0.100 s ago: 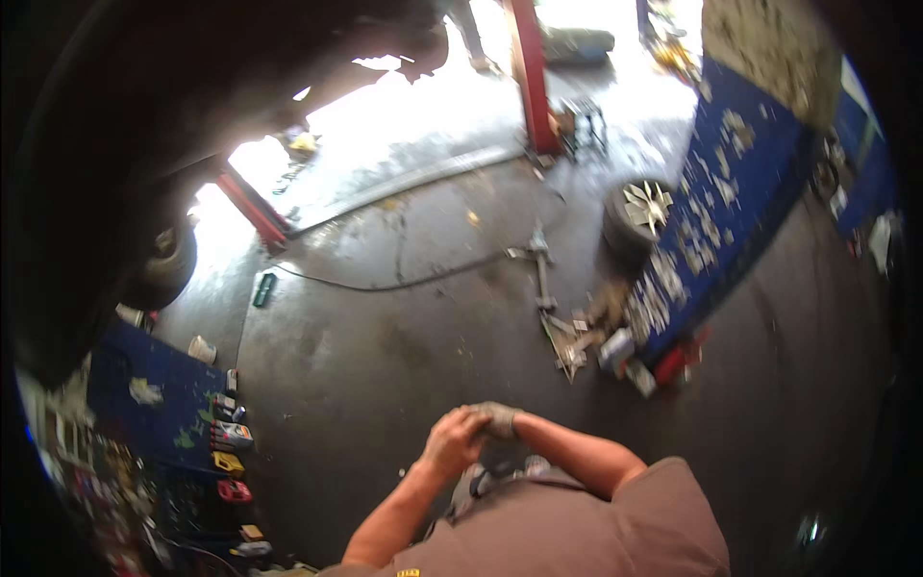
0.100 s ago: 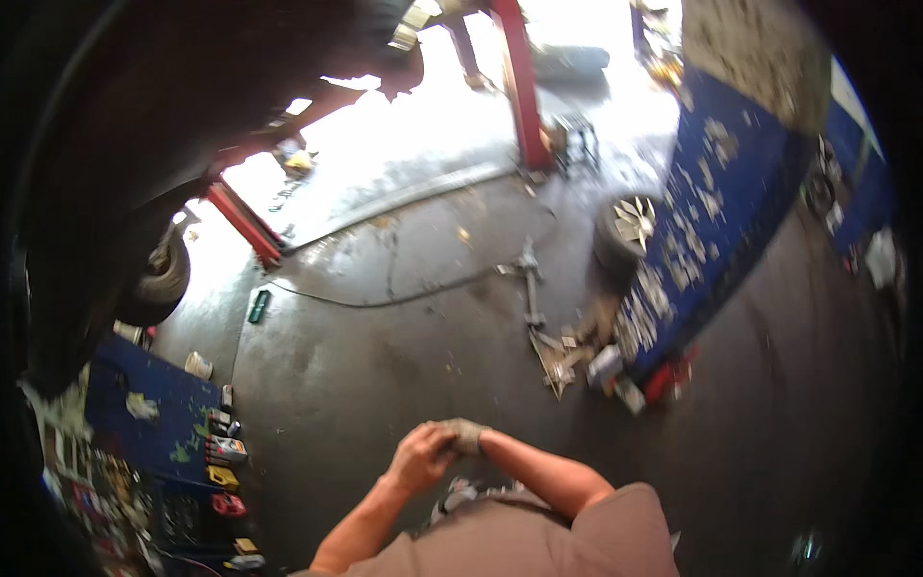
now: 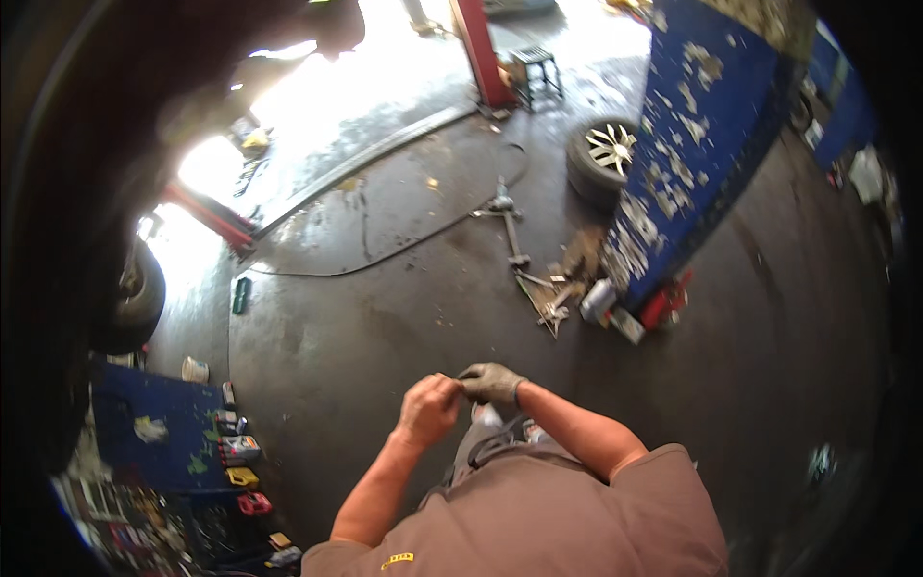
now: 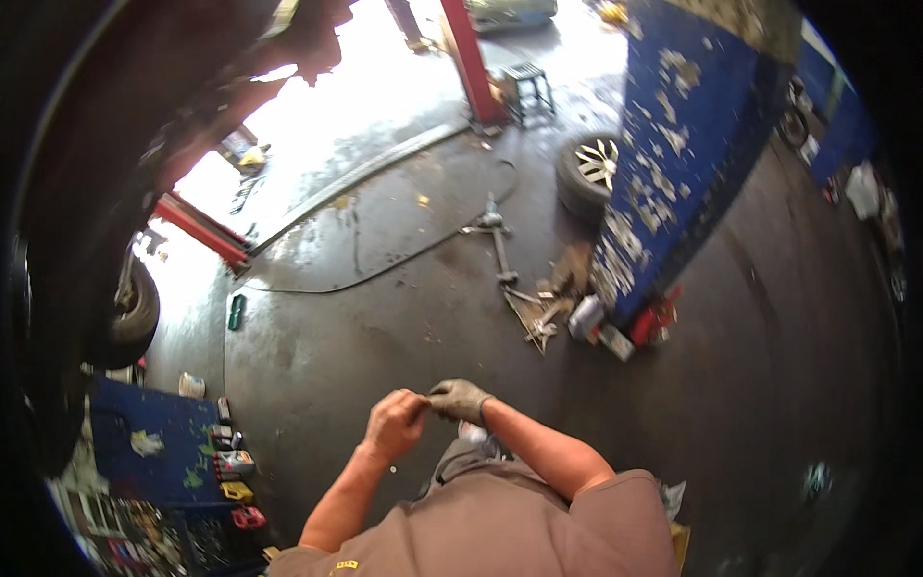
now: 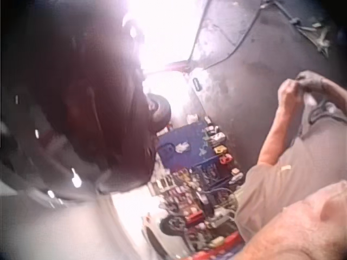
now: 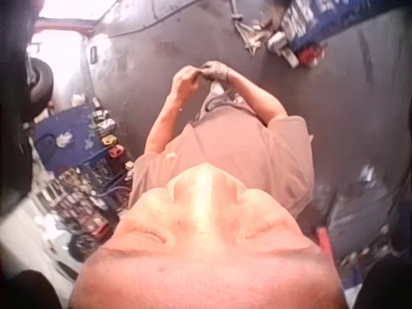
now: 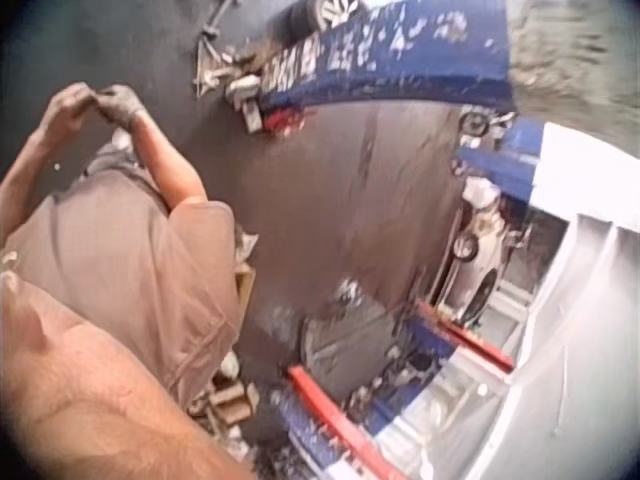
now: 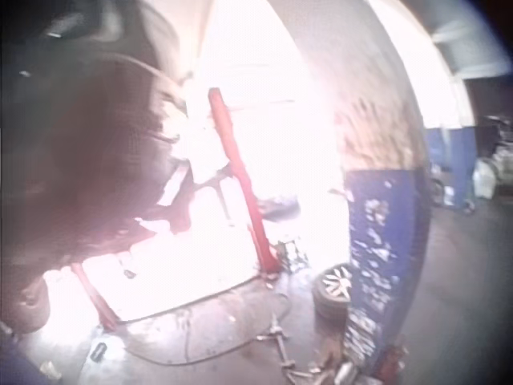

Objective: The person picks up a cylindrical rubber boot and uses a metal tool to scrape and clean its interior and exterior surfaces. The person repeatedly rotates and manipulates the boot while working in a garage setting.

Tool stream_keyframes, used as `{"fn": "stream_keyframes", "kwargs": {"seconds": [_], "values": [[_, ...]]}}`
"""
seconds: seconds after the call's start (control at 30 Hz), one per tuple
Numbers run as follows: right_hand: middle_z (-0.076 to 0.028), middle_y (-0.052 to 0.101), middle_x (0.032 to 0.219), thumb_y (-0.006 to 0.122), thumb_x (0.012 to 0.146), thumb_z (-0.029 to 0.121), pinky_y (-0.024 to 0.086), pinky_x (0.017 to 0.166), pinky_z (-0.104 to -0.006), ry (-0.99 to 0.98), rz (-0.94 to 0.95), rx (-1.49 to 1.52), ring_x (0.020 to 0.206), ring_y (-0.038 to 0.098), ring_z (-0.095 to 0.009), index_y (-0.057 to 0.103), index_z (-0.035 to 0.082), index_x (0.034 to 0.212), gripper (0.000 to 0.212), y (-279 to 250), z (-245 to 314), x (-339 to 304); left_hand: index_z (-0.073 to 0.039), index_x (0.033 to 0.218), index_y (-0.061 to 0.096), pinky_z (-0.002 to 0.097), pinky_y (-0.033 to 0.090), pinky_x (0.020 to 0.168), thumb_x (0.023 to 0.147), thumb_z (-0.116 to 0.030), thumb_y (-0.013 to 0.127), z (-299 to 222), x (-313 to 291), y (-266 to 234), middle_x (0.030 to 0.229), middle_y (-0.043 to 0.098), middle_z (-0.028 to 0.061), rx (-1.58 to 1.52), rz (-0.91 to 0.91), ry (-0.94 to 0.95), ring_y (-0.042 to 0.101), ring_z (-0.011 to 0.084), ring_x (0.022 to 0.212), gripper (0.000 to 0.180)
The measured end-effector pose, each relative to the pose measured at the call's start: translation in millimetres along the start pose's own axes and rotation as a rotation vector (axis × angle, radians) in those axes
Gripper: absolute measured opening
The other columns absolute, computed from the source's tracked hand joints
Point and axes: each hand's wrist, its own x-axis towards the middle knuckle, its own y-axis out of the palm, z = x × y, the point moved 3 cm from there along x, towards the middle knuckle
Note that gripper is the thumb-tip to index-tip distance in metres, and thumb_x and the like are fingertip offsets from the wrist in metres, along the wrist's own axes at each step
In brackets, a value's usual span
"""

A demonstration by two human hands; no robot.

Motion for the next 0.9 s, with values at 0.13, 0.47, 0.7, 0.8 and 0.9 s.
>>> {"fn": "stream_keyframes", "kwargs": {"seconds": [0.13, 0.47, 0.7, 0.8, 0.9], "values": [[-0.004, 0.074, 0.091, 0.075, 0.092, 0.033, 0.054, 0.072, -0.0283, 0.157, -0.571, 0.09, 0.079, 0.066, -0.012, 0.075, 0.0, 0.117, 0.041, -83.7, 37.1, -51.0, -0.003, 0.108, 0.074, 0.0401, 0.059, 0.081, 0.093, -0.011, 0.073, 41.9, 62.5, 8.3, 0.1, 0.073, 0.0136, -0.163, 0.078, -0.223, 0.074, 0.0302, 0.09, 0.017], [-0.001, 0.072, 0.084, 0.077, 0.093, 0.024, 0.052, 0.066, -0.0287, 0.217, -1.202, 0.461, 0.072, 0.063, -0.008, 0.077, 0.004, 0.109, 0.026, -245.9, -44.5, -82.5, 0.0, 0.107, 0.074, 0.0394, 0.059, 0.083, 0.095, -0.019, 0.073, 163.9, 207.3, 122.7, 0.1, 0.076, 0.0165, -0.182, 0.574, -0.19, 0.075, 0.0309, 0.09, 0.022], [-0.001, 0.073, 0.085, 0.077, 0.092, 0.023, 0.053, 0.069, -0.0293, 0.323, -1.203, 0.36, 0.074, 0.064, -0.009, 0.077, 0.002, 0.107, 0.026, -299.1, -46.3, -63.3, 0.002, 0.109, 0.074, 0.0382, 0.059, 0.085, 0.098, -0.023, 0.072, 181.6, 290.4, 196.3, 0.099, 0.079, 0.0172, -0.295, 0.693, -0.381, 0.076, 0.0263, 0.091, 0.028], [-0.003, 0.075, 0.085, 0.076, 0.092, 0.028, 0.054, 0.073, -0.0311, 0.415, -1.122, 0.276, 0.076, 0.066, -0.012, 0.078, 0.002, 0.106, 0.029, -342.5, -60.7, -39.3, 0.002, 0.108, 0.074, 0.0392, 0.059, 0.083, 0.097, -0.023, 0.073, 185.9, 307.6, 239.3, 0.096, 0.078, 0.0181, -0.37, 0.602, -0.533, 0.077, 0.029, 0.09, 0.028], [-0.01, 0.08, 0.097, 0.077, 0.092, 0.034, 0.057, 0.086, -0.036, 0.554, -0.967, 0.148, 0.091, 0.075, -0.02, 0.078, 0.003, 0.111, 0.036, -399.2, -97.6, 2.0, 0.0, 0.108, 0.074, 0.0407, 0.058, 0.078, 0.094, -0.021, 0.075, 192.4, 314.4, 293.5, 0.094, 0.075, 0.0168, -0.361, 0.444, -0.595, 0.073, 0.03, 0.082, 0.025]]}}
